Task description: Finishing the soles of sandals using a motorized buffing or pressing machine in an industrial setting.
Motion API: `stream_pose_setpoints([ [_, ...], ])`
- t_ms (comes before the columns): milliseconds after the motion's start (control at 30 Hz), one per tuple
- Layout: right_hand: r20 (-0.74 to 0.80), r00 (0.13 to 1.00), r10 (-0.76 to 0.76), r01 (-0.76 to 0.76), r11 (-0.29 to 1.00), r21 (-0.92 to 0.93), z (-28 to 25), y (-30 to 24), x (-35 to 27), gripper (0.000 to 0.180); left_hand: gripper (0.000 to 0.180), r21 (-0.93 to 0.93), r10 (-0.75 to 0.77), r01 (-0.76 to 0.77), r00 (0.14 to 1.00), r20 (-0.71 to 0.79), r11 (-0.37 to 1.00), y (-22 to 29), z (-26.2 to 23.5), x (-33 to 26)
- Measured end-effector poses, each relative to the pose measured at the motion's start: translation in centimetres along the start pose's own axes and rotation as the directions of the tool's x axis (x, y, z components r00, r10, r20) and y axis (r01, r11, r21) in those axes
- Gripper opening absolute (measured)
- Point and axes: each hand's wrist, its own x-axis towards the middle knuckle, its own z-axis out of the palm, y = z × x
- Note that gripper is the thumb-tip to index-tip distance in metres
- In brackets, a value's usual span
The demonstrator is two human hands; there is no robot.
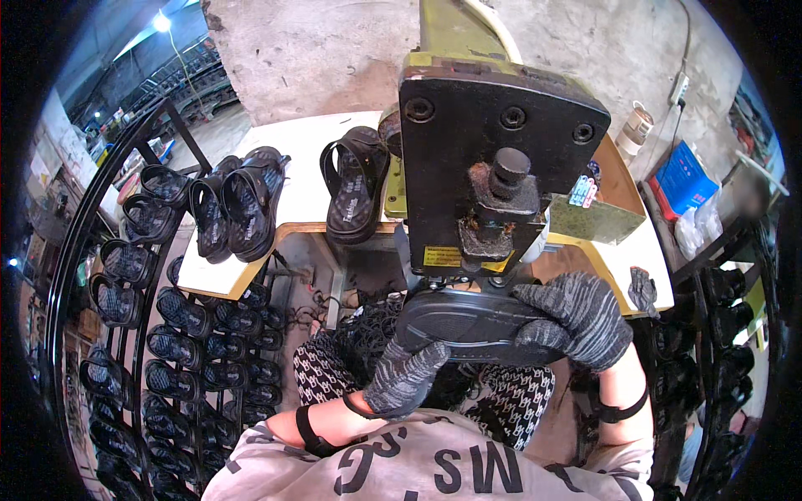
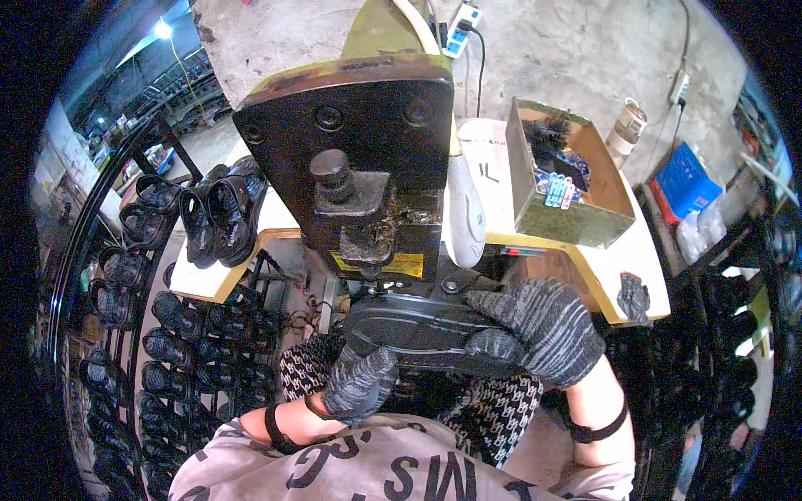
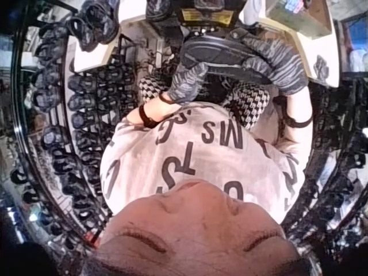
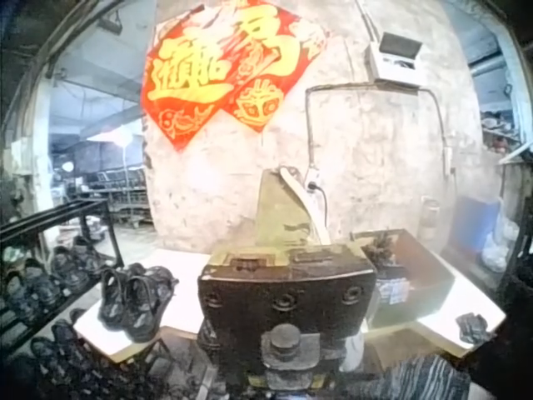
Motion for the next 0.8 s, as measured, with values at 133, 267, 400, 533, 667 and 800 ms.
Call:
stream_pose_setpoints([
  [133,0.084,0.996,-0.024,0.03,0.997,-0.066,-2.2,-0.7,2.0,0.046,0.061,-0.045,0.029,-0.029,1.0,-0.008,0.999,-0.5,0.4,0.2],
  [267,0.093,0.992,-0.089,0.094,0.995,-0.047,-2.9,-1.0,3.3,0.048,0.057,-0.292,-0.039,0.04,0.999,0.009,0.956,-0.4,0.0,0.1],
  [400,0.049,0.993,-0.111,0.113,0.993,-0.037,-2.6,-1.3,3.0,0.051,0.062,-0.12,-0.047,0.05,0.998,0.03,0.991,0.7,-0.9,0.4],
  [533,0.074,0.995,-0.064,0.073,0.989,-0.13,-2.5,-2.5,2.4,0.053,0.069,0.101,-0.036,0.019,0.985,0.17,0.995,4.3,-2.9,-0.4],
  [667,0.257,0.966,0.009,0.024,0.992,-0.124,-2.5,-2.6,1.9,0.057,0.06,0.171,-0.208,0.175,0.957,0.204,0.97,6.7,-7.8,-1.9],
  [800,0.231,0.968,0.103,-0.12,0.991,0.062,1.0,-0.4,-2.8,0.054,0.044,-0.132,-0.657,0.643,0.737,-0.158,0.754,-0.8,-14.9,1.7],
])
